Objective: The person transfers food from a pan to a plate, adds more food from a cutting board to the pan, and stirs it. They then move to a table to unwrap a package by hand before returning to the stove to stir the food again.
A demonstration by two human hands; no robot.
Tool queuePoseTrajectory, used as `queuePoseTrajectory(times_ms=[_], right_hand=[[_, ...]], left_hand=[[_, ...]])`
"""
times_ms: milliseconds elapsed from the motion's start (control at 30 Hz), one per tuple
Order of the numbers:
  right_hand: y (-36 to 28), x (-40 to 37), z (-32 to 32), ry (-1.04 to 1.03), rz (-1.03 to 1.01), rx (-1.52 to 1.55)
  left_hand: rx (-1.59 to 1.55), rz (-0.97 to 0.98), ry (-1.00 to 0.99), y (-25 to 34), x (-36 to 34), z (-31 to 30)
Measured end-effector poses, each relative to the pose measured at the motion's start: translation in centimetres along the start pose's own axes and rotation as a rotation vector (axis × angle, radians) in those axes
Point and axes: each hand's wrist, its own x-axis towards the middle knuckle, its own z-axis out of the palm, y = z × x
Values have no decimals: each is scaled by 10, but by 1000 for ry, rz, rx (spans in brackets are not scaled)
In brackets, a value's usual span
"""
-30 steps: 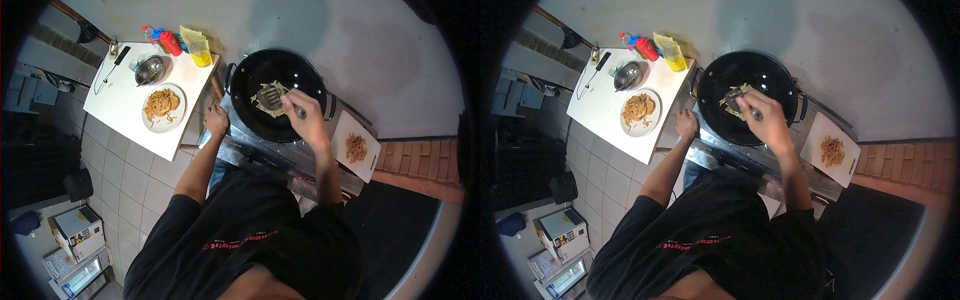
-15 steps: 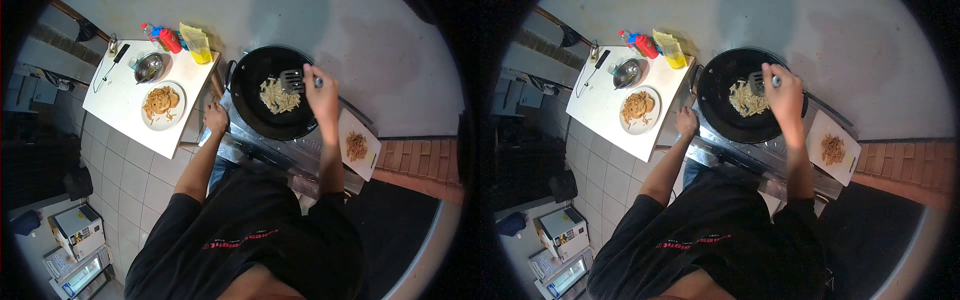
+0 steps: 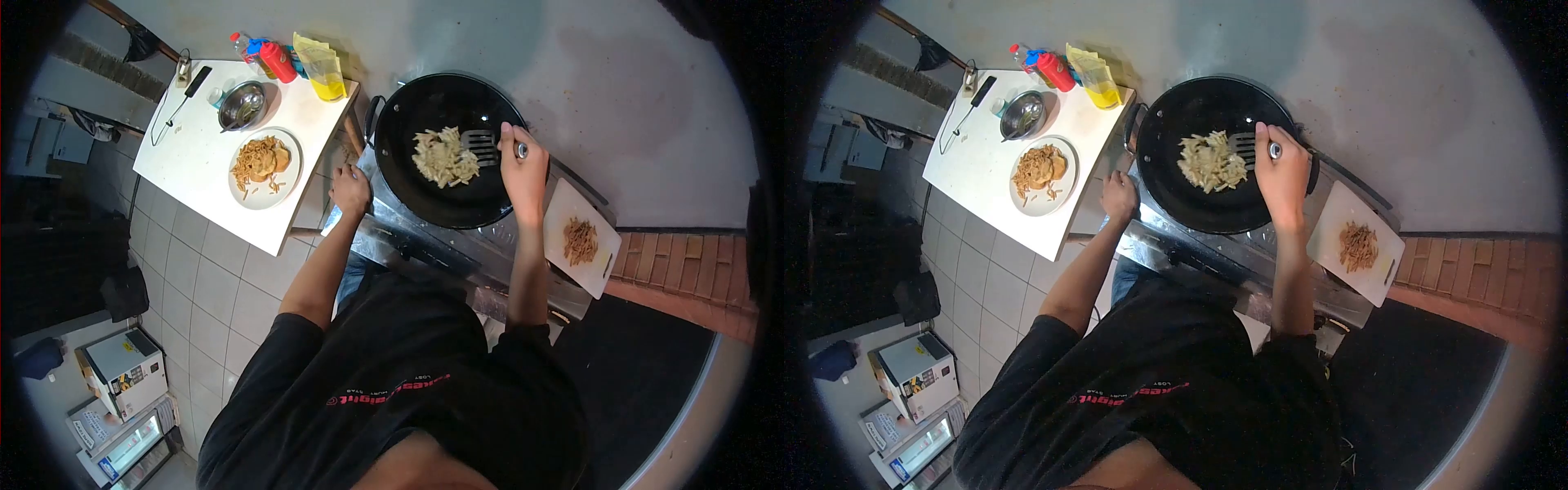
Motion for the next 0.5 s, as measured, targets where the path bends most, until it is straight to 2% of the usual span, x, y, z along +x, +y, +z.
queuePoseTrajectory(times_ms=[133,200,267,400,467,500], right_hand=[[-9,2,-13,25,166,98],[-8,7,-15,24,143,55],[-2,12,-11,135,-15,-91],[13,16,-1,124,36,-150],[14,16,1,13,184,89],[13,15,0,12,181,93]], left_hand=[[6,9,13,-3,1,0],[8,9,2,-3,1,1],[6,7,2,-3,1,1],[4,-4,40,-1,-1,0],[15,-9,16,-1,0,-1],[15,-10,21,0,0,0]])
